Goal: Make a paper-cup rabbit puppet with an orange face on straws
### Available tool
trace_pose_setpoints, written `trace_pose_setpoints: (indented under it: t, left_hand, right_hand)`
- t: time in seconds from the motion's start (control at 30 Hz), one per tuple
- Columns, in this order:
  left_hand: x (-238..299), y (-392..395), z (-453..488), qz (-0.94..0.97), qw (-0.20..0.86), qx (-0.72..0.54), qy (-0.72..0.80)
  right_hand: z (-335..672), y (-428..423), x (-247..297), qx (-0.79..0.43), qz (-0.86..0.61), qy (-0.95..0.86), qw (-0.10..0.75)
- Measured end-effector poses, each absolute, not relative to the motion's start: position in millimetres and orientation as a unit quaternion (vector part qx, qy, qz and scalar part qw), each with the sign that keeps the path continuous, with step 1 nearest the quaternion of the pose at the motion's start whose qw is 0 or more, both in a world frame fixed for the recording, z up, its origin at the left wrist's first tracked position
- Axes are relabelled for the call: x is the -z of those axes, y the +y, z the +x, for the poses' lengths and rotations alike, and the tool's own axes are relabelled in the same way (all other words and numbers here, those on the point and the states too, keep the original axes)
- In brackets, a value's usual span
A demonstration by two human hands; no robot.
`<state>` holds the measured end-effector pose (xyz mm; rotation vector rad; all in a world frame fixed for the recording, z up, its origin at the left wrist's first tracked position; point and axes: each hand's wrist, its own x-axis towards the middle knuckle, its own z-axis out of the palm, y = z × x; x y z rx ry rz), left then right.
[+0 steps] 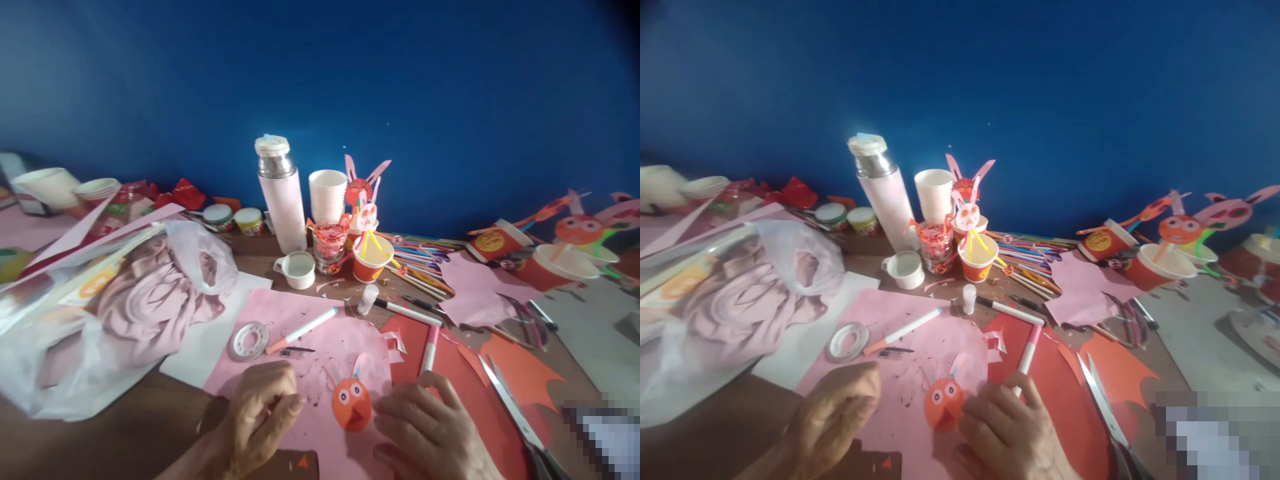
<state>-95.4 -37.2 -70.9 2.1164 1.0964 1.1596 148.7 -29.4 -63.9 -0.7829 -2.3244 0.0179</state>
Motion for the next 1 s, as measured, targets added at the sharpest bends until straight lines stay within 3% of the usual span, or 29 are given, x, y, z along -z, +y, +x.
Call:
trace_pose_setpoints:
  t: [0.3, 0.6, 1.0]
  left_hand:
    - [77.7, -39.9, -86.3, 0.791, 0.253, -0.377, 0.41]
    - [74.0, -39.3, -81.2, 0.809, 0.237, -0.309, 0.44]
    - [71.7, -42.1, -77.5, 0.822, 0.251, -0.34, 0.381]
  right_hand:
    - [141.2, -28.8, 86.2, -0.042, -0.356, -0.893, 0.273]
    - [132.5, -33.0, 91.0, -0.046, -0.397, -0.865, 0.304]
    - [121.4, -41.7, 95.8, -0.02, -0.427, -0.851, 0.304]
